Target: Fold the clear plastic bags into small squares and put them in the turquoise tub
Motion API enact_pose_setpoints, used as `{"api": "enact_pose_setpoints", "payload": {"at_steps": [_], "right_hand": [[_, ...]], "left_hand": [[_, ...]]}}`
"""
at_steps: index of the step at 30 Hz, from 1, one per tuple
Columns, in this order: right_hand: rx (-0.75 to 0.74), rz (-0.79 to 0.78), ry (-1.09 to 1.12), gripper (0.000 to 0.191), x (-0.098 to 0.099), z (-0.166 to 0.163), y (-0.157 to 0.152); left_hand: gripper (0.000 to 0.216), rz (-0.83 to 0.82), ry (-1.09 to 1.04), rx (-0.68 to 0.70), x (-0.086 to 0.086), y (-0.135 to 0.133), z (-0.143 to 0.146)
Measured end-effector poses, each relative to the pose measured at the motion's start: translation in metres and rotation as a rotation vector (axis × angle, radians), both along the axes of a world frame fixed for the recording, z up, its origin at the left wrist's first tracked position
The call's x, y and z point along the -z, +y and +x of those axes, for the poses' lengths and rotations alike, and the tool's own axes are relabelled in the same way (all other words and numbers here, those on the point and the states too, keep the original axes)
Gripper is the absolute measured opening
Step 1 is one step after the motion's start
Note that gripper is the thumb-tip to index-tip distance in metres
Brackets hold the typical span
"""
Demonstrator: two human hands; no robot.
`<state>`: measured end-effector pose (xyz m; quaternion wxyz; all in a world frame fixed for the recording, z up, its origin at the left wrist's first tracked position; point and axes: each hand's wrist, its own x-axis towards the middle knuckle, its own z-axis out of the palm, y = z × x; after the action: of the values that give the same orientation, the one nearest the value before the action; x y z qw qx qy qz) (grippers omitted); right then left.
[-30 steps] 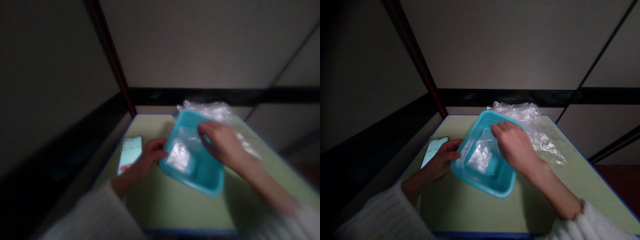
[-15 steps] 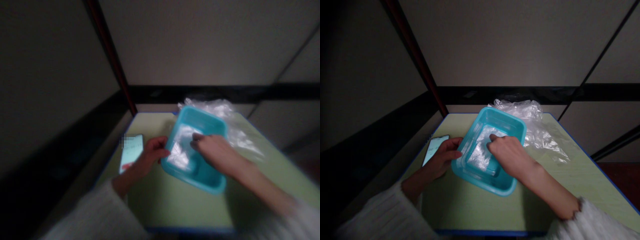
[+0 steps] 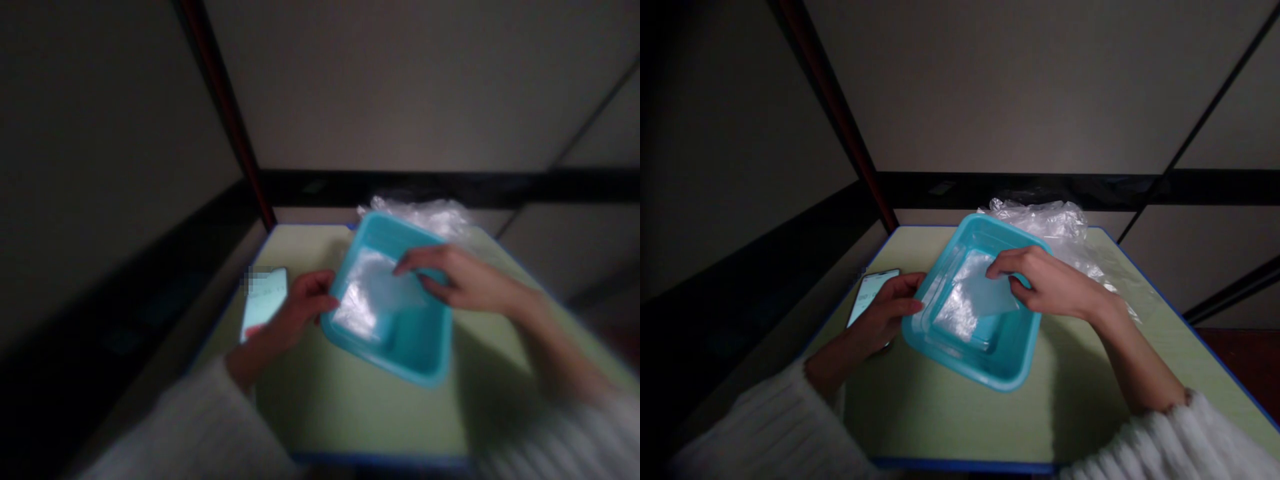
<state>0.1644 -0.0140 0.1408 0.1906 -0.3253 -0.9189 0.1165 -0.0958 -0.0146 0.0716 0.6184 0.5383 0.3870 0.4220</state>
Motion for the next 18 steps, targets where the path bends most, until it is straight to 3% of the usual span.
{"api": "enact_pose_setpoints", "payload": {"at_steps": [4,8,13,18], "right_hand": [[0.094,0.003,0.072,0.029,0.006,-0.003,0.001],[0.108,0.051,0.063,0.041,0.014,-0.008,0.003],[0.132,0.038,-0.117,0.059,0.017,-0.015,0.003],[0.199,0.045,-0.258,0.058,0.015,-0.023,0.000]], "left_hand": [[0.023,-0.006,0.000,-0.017,-0.001,0.000,0.001],[0.022,-0.013,-0.003,-0.030,-0.001,-0.001,0.002],[0.022,-0.001,0.011,-0.011,-0.001,0.000,0.001],[0.020,0.002,0.008,-0.013,-0.002,-0.001,0.002]]}}
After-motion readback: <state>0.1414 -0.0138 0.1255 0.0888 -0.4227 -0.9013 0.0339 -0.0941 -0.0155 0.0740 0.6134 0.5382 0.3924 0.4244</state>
